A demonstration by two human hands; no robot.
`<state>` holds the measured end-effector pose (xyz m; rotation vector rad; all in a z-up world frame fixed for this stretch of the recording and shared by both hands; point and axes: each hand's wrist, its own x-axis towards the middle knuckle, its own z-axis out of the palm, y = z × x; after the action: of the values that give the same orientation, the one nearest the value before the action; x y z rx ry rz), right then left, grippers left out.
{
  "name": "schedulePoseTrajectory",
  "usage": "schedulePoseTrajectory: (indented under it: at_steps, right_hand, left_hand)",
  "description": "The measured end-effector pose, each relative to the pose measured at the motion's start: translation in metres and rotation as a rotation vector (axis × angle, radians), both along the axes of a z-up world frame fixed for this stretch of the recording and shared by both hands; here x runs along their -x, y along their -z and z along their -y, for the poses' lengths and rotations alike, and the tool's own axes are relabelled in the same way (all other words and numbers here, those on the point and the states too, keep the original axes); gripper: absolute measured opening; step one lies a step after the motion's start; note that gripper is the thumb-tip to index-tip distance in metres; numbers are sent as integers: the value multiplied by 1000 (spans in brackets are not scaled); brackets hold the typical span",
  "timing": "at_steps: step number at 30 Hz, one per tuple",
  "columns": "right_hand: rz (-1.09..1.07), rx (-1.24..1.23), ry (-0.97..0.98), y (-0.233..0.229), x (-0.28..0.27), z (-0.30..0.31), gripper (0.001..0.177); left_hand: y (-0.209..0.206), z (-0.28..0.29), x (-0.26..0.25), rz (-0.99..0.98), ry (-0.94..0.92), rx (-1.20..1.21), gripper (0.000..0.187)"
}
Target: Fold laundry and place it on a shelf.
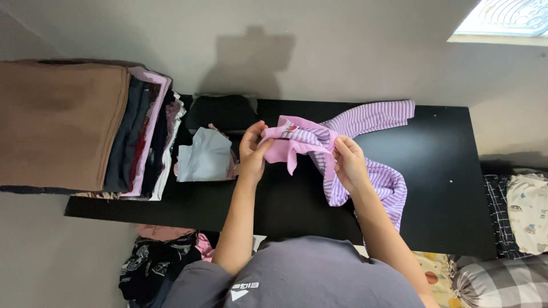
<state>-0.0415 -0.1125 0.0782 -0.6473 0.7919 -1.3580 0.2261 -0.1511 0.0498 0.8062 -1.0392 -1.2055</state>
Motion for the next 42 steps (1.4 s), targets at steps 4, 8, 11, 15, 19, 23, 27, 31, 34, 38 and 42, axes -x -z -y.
schedulePoseTrajectory:
  at_steps: [4,8,11,15,19,23,27,31,34,38,42]
  right_hand:
    - [29,92,-22,-4,-2,-2,10]
    - [73,70,-19,-28,-5,-12,9]
    - [-56,73,-147,-27,4,-6,9]
    - [-611,308,-217,19,18,30,16]
    - [-779,450,-173,14,-13,52,37]
    - [-1036,337,-390,-11,-36,57,48]
    - [-1008,287,-493,2,-39,74,36]
    - [-614,157,-322,-25,-25,72,16]
    - [-603,184,-263,-52,-14,63,8]
    - [-523,312,-163,-59,5,61,6]
    - [-446,269,-120,-61,10,56,6]
  left_hand:
    - [-11,-3,-6,-416,8,-156,59]
    - [-20,-6,-13,-567,-5,-174,58]
    - [-14,-6,-17,-577,-47,-161,61]
    - [9,-7,-17,-568,51,-24,64]
    - [7,-16,-13,-453,2,-33,61]
    - [12,-19,-15,-431,-48,-23,56]
    - [12,-28,-18,-372,-84,-48,54]
    - [-7,-42,-11,308,-181,92,55]
    - [-13,-47,-7,986,-251,103,38]
    - [-19,-40,-19,824,-313,-158,28]
    - [-42,-36,-23,855,-496,43,30]
